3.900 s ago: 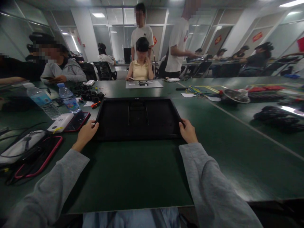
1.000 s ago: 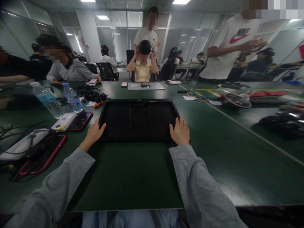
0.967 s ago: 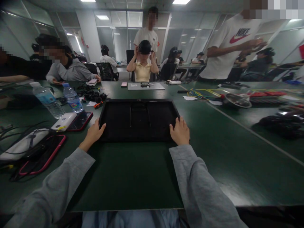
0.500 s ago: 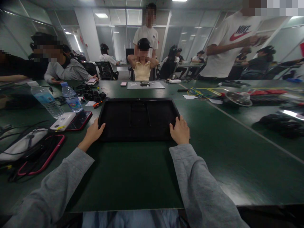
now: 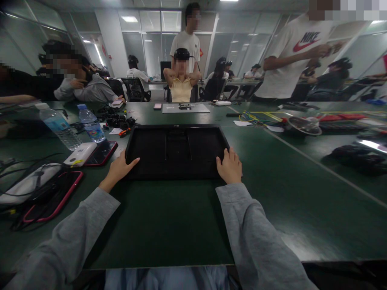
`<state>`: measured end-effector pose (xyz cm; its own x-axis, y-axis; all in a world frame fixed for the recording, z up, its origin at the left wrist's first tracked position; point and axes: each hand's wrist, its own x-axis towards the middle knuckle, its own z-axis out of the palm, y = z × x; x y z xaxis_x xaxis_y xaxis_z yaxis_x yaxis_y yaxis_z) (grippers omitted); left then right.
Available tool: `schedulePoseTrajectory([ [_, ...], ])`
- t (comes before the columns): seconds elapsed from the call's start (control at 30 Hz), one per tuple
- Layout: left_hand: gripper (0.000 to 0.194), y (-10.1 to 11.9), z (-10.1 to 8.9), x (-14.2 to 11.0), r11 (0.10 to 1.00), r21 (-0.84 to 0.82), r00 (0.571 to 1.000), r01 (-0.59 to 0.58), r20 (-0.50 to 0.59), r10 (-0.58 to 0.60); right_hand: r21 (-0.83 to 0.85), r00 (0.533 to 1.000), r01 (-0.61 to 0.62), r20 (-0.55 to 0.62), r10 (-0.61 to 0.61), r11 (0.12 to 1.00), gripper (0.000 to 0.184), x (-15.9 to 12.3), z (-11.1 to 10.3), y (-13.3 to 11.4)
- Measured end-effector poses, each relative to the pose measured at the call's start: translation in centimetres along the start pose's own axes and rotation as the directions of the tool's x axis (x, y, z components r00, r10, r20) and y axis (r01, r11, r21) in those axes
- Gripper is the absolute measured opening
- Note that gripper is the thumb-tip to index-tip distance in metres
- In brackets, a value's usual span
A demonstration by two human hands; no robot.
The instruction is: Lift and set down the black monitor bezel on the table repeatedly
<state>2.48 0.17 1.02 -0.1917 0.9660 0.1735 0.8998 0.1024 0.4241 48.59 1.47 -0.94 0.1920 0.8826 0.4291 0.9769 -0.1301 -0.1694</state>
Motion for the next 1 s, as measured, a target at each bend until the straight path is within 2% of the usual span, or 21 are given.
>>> schedulePoseTrajectory([
  [0.43, 0.094, 0.41, -0.54, -0.45, 0.999, -0.029, 1.000, -0.016, -0.013, 0.016, 0.046, 1.000, -0.013, 0.008, 0.012, 0.999, 0.065, -0.07, -0.22, -0.17],
  [0.77, 0.098, 0.29, -0.36, -0.35, 1.000, -0.015, 1.000, -0.016, -0.010, 0.016, 0.025, 1.000, -0.015, 0.013, 0.015, 1.000, 0.065, -0.04, -0.29, -0.21],
  [1.0, 0.094, 0.16, -0.33, -0.26, 0.999, -0.021, 1.000, -0.027, -0.013, 0.027, 0.048, 1.000, -0.009, 0.008, 0.008, 0.999, 0.063, 0.11, -0.08, 0.12],
])
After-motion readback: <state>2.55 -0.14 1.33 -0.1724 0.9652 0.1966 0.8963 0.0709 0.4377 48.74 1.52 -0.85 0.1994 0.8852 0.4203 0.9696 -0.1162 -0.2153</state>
